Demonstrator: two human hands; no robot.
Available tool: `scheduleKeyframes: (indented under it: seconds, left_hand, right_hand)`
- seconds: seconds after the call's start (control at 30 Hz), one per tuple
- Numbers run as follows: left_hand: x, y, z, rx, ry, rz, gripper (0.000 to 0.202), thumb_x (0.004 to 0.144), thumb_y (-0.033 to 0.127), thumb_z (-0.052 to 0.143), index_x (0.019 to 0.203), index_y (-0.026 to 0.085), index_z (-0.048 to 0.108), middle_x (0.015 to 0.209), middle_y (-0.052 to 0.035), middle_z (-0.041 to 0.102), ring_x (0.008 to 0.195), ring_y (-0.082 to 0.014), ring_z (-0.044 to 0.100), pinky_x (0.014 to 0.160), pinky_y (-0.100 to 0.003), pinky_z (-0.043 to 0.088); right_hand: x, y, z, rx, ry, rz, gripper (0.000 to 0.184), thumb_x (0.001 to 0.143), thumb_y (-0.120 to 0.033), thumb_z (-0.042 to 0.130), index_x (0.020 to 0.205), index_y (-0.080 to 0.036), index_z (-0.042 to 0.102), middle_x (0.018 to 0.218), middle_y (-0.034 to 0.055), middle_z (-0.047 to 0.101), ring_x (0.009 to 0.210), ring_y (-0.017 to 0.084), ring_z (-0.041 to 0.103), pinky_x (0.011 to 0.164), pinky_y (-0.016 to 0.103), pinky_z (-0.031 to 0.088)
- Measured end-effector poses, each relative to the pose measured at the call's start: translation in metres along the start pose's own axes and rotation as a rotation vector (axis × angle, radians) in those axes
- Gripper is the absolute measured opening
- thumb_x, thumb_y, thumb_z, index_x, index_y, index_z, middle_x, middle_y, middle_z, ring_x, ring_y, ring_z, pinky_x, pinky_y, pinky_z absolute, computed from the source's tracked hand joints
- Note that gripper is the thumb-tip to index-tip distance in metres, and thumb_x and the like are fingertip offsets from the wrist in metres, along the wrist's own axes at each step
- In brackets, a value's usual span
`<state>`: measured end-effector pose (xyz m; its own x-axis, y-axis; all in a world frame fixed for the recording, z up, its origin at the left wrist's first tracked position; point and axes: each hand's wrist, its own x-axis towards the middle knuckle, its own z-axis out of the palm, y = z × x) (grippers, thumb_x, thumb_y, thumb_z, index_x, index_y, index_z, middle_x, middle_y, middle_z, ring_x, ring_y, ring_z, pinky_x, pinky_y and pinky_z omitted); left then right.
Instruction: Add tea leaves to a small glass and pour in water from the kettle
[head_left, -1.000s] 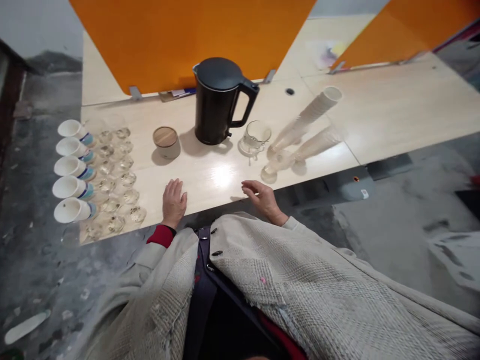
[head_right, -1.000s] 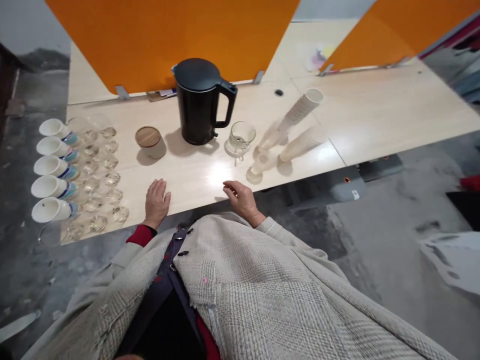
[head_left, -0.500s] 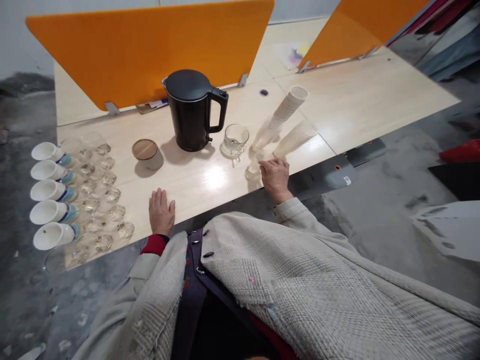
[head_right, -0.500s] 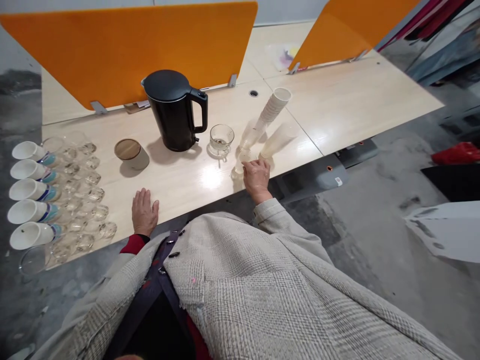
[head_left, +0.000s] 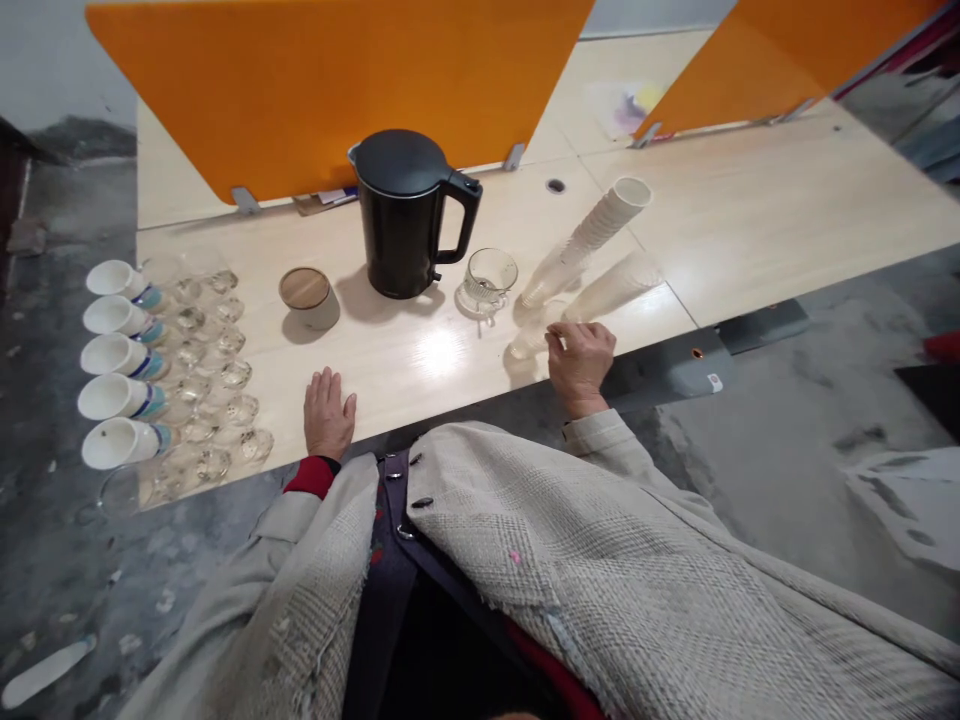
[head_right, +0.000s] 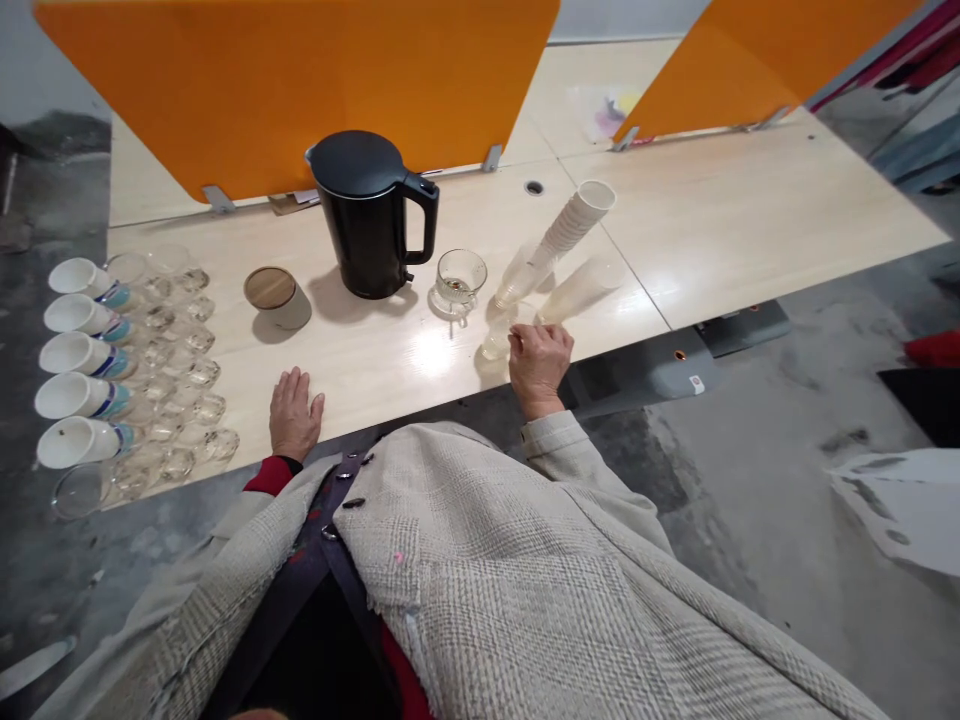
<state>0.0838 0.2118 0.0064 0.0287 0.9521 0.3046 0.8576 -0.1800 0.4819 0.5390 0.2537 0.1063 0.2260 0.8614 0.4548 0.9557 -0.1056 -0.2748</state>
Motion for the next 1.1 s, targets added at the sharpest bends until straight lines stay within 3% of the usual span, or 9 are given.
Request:
scheduleKeyframes:
  seconds: [0.17,0.27,0.33,0.43,0.53,0.6,0.7,0.87,1.1]
  left_hand:
    - [-0.002,0.002,0.000,-0.001,-0.026,-0.031,0.053,0.105,0.041,0.053,0.151,0.017,0.058,0.166,-0.0203,0.054,0.165,-0.0348,0.038,0.135,-0.065,0.031]
    - [-0.004,0.002,0.001,-0.002,-0.026,-0.043,0.055,0.105,0.041,0.053,0.154,0.016,0.056,0.167,-0.0210,0.053,0.165,-0.0348,0.037,0.135,-0.065,0.030]
    - [-0.005,0.001,0.001,-0.016,-0.006,-0.048,0.055,0.107,0.039,0.050,0.156,0.015,0.053,0.168,-0.0210,0.051,0.166,-0.0335,0.035,0.136,-0.064,0.029]
    - [-0.008,-0.002,0.001,-0.028,0.049,-0.089,0.054,0.109,0.034,0.042,0.159,0.014,0.051,0.170,-0.0197,0.049,0.168,-0.0307,0.030,0.138,-0.062,0.028]
    - [-0.010,-0.004,0.000,-0.034,0.092,-0.142,0.054,0.109,0.030,0.037,0.159,0.014,0.050,0.170,-0.0193,0.049,0.169,-0.0293,0.028,0.139,-0.061,0.026]
    - [-0.010,-0.005,0.000,-0.043,0.097,-0.156,0.054,0.109,0.029,0.037,0.159,0.013,0.050,0.170,-0.0197,0.049,0.169,-0.0296,0.028,0.139,-0.061,0.026]
    - [-0.010,-0.004,0.000,-0.047,0.091,-0.159,0.054,0.109,0.030,0.039,0.159,0.013,0.050,0.170,-0.0195,0.049,0.168,-0.0303,0.030,0.138,-0.061,0.027]
    - [-0.010,-0.003,0.000,-0.048,0.065,-0.155,0.054,0.107,0.028,0.041,0.158,0.011,0.050,0.170,-0.0207,0.049,0.168,-0.0308,0.032,0.138,-0.059,0.027]
    - [-0.010,-0.003,0.001,-0.045,0.049,-0.169,0.056,0.104,0.027,0.043,0.157,0.011,0.052,0.169,-0.0192,0.050,0.167,-0.0303,0.034,0.139,-0.059,0.026]
  right_hand:
    - [0.003,-0.009,-0.026,0.011,0.137,-0.087,0.017,0.098,-0.032,0.061,0.093,-0.025,0.076,0.088,0.0104,0.077,0.097,0.033,0.064,0.100,0.054,0.046]
    - [0.005,-0.036,-0.042,0.057,0.217,-0.161,0.022,0.104,-0.038,0.059,0.096,-0.026,0.075,0.091,0.0089,0.078,0.098,0.031,0.069,0.105,0.054,0.048]
    - [0.002,-0.065,-0.044,0.144,0.185,-0.204,0.025,0.107,-0.040,0.057,0.098,-0.026,0.075,0.094,0.0080,0.078,0.097,0.029,0.070,0.105,0.053,0.050]
    - [-0.008,-0.119,-0.029,0.357,0.019,-0.303,0.027,0.109,-0.042,0.056,0.096,-0.027,0.075,0.095,0.0069,0.079,0.098,0.028,0.070,0.098,0.048,0.053]
    - [-0.024,-0.172,0.001,0.548,-0.206,-0.450,0.030,0.110,-0.040,0.054,0.097,-0.027,0.078,0.095,0.0080,0.080,0.098,0.029,0.067,0.093,0.048,0.052]
    - [-0.034,-0.200,0.025,0.598,-0.352,-0.537,0.030,0.110,-0.038,0.054,0.100,-0.027,0.080,0.096,0.0088,0.079,0.101,0.030,0.065,0.094,0.049,0.050]
    - [-0.045,-0.230,0.057,0.558,-0.441,-0.657,0.029,0.111,-0.031,0.053,0.104,-0.027,0.080,0.097,0.0086,0.079,0.104,0.029,0.061,0.093,0.045,0.047]
    - [-0.053,-0.254,0.085,0.394,-0.498,-0.715,0.021,0.108,-0.023,0.060,0.104,-0.023,0.080,0.095,0.0098,0.078,0.101,0.028,0.058,0.088,0.041,0.043]
    - [-0.058,-0.259,0.078,0.303,-0.541,-0.737,0.021,0.107,-0.025,0.061,0.110,-0.020,0.081,0.100,0.0113,0.081,0.105,0.029,0.060,0.093,0.043,0.042]
